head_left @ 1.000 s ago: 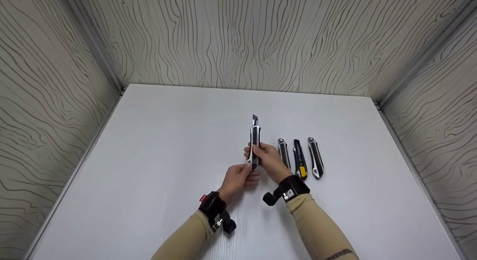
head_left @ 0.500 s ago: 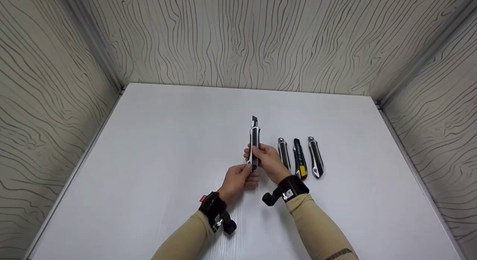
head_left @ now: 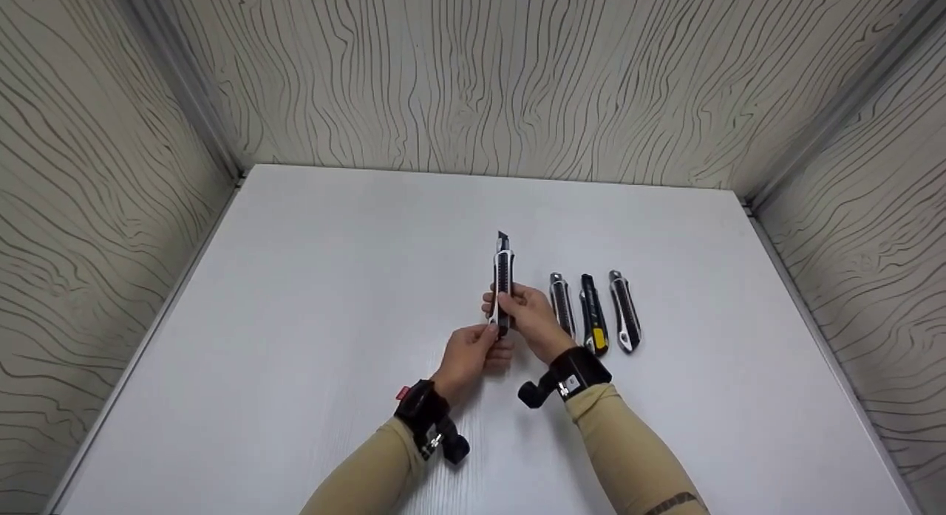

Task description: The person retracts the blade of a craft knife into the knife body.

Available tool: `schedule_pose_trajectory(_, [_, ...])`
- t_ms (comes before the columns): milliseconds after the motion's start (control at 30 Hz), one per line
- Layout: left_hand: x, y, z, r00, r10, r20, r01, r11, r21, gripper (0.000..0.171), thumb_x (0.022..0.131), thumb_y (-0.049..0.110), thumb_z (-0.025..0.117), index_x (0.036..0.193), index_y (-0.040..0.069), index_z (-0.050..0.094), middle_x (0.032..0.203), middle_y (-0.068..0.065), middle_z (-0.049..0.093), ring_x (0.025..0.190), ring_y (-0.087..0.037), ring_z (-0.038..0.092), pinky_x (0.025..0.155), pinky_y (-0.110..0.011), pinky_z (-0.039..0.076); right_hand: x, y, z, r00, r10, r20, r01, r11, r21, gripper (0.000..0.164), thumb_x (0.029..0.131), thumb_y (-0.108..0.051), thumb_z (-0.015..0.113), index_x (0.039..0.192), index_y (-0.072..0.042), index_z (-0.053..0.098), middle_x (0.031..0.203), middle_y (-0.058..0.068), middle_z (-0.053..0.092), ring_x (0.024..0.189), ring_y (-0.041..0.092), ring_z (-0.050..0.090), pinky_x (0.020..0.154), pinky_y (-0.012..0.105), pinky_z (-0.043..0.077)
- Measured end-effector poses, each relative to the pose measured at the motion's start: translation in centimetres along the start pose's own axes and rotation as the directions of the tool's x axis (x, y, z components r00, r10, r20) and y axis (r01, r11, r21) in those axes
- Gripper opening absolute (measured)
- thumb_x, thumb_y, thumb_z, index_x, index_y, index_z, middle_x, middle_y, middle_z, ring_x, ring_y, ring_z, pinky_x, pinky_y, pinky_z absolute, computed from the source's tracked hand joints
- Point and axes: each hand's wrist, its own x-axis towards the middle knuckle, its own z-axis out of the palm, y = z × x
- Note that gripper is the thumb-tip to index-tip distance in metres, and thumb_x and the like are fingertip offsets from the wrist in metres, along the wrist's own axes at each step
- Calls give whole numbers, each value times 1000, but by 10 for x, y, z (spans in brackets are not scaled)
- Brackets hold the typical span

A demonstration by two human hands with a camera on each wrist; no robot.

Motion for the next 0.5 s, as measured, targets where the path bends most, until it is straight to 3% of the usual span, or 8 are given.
schedule_pose_trajectory(267, [0,-2,-1,1000,-4,-2,4,1000,24,37,104,17,45,112,-16,58,95,-19,72,80,-17,71,78,-33,61,-1,1,0,1000,-12,14,13,1000,-22,34,99,-4,49,130,11,49,116,20,68,95,14,68,89,29,56])
schedule_pose_trajectory(500, [0,0,0,1000,1,-2,-1,1000,-6,37,104,16,46,111,-18,58,94,-20,71,77,-15,69,76,-32,61,0,2,-1,1000,-7,23,8,999,-35,37,100,-4,49,132,13,45,115,17,68,96,13,68,88,27,55])
